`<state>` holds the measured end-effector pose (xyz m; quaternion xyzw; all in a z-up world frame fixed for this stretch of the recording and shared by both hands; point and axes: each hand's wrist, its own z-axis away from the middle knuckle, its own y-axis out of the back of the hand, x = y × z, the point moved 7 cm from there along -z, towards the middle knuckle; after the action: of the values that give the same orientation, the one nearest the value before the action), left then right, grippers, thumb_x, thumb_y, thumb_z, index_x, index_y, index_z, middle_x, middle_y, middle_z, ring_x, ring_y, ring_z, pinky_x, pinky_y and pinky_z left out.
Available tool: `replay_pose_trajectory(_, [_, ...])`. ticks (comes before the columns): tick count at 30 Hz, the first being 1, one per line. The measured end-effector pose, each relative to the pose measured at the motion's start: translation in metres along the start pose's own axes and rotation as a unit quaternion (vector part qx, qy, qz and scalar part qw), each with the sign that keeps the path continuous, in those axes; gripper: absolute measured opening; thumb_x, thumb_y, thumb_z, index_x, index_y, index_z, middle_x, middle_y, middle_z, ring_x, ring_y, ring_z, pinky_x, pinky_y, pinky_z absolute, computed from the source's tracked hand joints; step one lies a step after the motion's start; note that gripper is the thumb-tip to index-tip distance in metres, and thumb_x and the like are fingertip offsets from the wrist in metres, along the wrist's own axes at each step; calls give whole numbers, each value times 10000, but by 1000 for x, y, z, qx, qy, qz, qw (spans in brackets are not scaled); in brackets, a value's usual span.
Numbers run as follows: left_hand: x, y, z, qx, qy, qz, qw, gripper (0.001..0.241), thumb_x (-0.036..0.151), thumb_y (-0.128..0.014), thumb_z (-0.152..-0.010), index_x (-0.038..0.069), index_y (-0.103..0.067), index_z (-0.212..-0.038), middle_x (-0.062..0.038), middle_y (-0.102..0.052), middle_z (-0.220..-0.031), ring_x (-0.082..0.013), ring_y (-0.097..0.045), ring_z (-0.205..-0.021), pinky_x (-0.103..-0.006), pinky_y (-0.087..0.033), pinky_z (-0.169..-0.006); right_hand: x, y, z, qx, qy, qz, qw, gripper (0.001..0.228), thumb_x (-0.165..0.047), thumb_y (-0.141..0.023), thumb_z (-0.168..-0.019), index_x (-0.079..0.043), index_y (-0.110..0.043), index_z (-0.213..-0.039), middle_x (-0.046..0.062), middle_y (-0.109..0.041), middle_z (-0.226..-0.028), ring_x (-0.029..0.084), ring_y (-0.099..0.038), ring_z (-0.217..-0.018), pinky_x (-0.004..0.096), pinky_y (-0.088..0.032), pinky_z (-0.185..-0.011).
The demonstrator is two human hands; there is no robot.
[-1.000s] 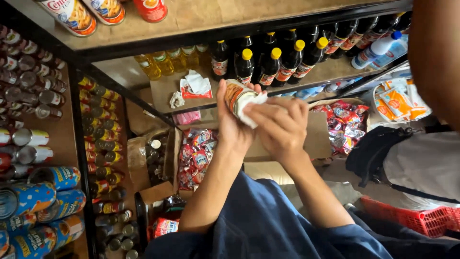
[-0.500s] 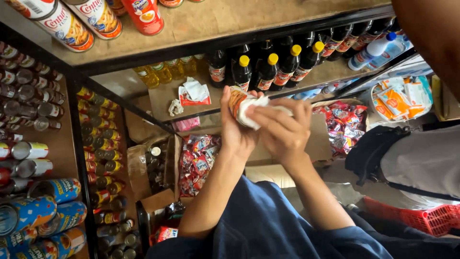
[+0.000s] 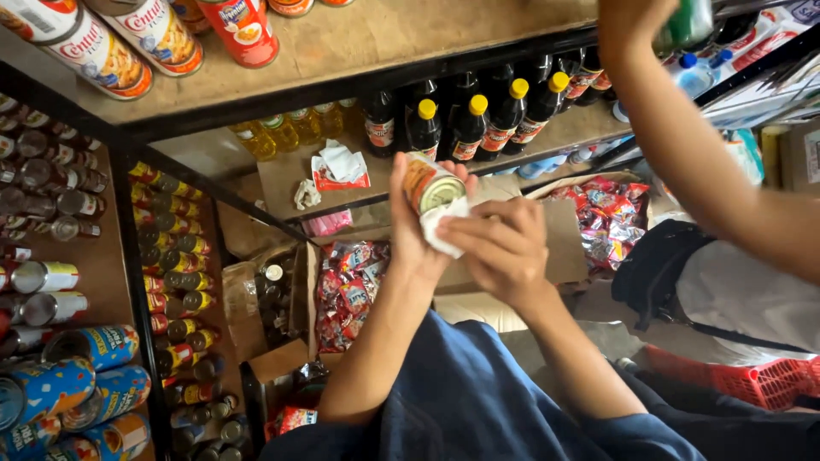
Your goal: Wiping dust off canned goods with a cloth and placing them into a cardboard box.
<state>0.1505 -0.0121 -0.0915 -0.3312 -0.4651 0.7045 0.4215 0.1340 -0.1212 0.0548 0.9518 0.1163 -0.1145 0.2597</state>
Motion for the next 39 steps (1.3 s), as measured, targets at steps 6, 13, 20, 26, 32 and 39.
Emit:
replay_pose_trajectory(6, [-23, -12, 18, 6, -20, 0, 1000, 532, 521, -739, -905, 19, -611, -1025, -92, -729, -940, -243, -745, -933, -406, -642, -883, 9, 11, 0, 22, -24, 59, 998, 285, 57, -717, -842, -158, -852, -972, -16, -804, -996, 276, -663, -942, 393, -472, -883])
replay_pose_trajectory(13, [-18, 13, 17, 26, -58, -93, 994, 473, 397, -765, -918, 41, -538, -1132, -127, -698, -1064, -333, -718, -1011, -492, -610, -928, 21, 18, 30, -11, -163, -57, 985, 152, -33, -719, -891, -114, -824, -966, 29, -784, -960, 272, -656, -927, 401, -496, -927])
replay_pose_trajectory(20, [4, 0, 32, -41, -332, -647, 685, 697, 306, -1007, -610, 128, -648, -1181, -56, -728, -1024, -201, -711, -1032, -327, -537, -972, 86, 11, 149, -25, -531, -232, 814, 356, -148, -447, -945, 7, -656, -1187, 82, -575, -1009, 207, -487, -949, 339, -402, -863])
replay_pose_trajectory(26, [-38, 95, -14, -59, -247, -750, 610, 732, 463, -939, -617, 277, -621, -1249, -96, -478, -1141, -357, -524, -1135, -470, -464, -992, 114, -31, 206, -160, -551, -258, 777, 774, 7, -605, -780, 68, -330, -1501, 360, -479, -1400, 491, -407, -1356, 640, -292, -1146])
replay_pose_trajectory(32, [-50, 210, -76, -41, -232, -795, 560, 690, 468, -906, -669, 248, -614, -1254, -48, -503, -1106, -351, -524, -1069, -536, -486, -885, 187, -81, 324, -252, -621, -50, 740, 645, -222, -837, -737, -63, -546, -1290, 299, -719, -1096, 548, -637, -1108, 675, -464, -973])
replay_pose_trajectory(39, [-78, 383, -174, -141, -159, -792, 572, 820, 409, -889, -744, 73, -494, -1379, -195, -531, -1199, -410, -505, -1180, -513, -386, -1062, 290, -141, 520, -151, -639, 11, 754, 599, -180, -828, -746, -167, -614, -1305, 188, -767, -1058, 428, -697, -1081, 563, -551, -912])
